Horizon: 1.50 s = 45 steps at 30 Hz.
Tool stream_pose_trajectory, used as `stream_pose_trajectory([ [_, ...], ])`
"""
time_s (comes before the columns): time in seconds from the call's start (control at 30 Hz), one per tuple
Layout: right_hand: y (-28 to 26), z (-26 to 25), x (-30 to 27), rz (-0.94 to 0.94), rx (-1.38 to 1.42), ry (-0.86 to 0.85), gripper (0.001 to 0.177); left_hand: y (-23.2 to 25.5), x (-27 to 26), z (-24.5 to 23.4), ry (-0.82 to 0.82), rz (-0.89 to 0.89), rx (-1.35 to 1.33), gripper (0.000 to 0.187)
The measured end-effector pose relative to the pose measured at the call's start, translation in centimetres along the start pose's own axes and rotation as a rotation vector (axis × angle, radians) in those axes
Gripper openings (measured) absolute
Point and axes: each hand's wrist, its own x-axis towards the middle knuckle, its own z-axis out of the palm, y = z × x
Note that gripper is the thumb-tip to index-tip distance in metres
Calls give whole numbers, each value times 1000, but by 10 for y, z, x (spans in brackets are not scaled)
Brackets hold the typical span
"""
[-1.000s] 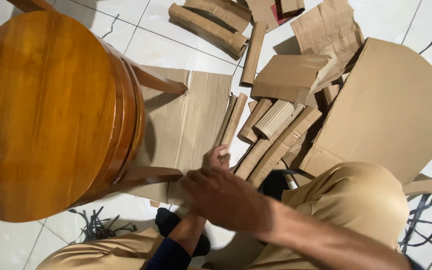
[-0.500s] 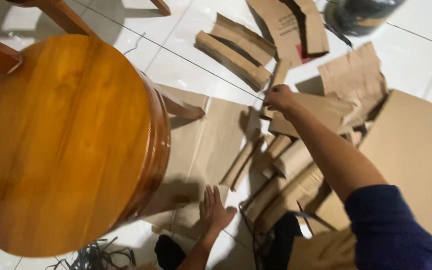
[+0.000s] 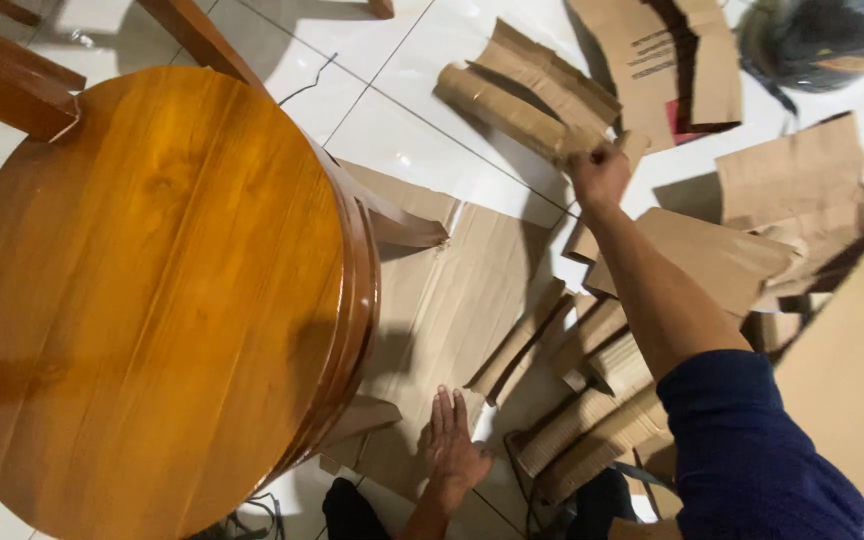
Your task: Wrapping the legs of a wooden stool with cardboard and securing them with wire ties
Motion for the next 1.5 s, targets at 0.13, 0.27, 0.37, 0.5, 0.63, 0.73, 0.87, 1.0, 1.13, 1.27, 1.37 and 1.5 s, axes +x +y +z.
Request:
stream_pose_trajectory([
  [0.13, -71, -46, -69, -860, -160, 201, 13, -2, -5, -28, 137, 53, -84, 106],
  [0.27, -114, -107, -146, -1220, -557, 102, 7, -28, -11, -61, 110, 247, -182, 69],
  [0.37, -96, -150, -178, -1487, -611, 118, 7, -38, 9, -57, 552, 546, -328, 58],
  [0.5, -103, -191, -251, -1679, -624, 77, 11, 53, -110, -193, 798, 671, -558, 57],
  [0.63, -105, -193, -297, -1723, -572, -68, 15, 83, -157, -231, 1041, 911, -567, 65],
  [0.73, -112, -183, -342, -1738, -507, -247, 15, 82, -175, -243, 924, 1017, -568, 84],
  [0.87, -104, -161, -377, -1548, -358, -321, 24, 58, -167, -231, 515, 949, -923, 38],
  [1.0, -104, -154, -396, -988, -88, -447, 73, 43, -182, -230, 410, 874, -1276, 25],
  [1.13, -100, -149, -406, -255, -164, -871, 98, 40, -190, -226, 269, 758, -1484, 20],
  [1.27, -67, -139, -385, -211, 39, -938, 57, 36, -193, -223, 219, 711, -1603, 20],
  [1.37, -82, -130, -400, -258, -38, -770, 56, 29, -184, -213, 333, 570, -1641, 25],
  [1.5, -90, -115, -418, -275, -347, -535, 70, 18, -159, -179, 386, 349, -1707, 36],
])
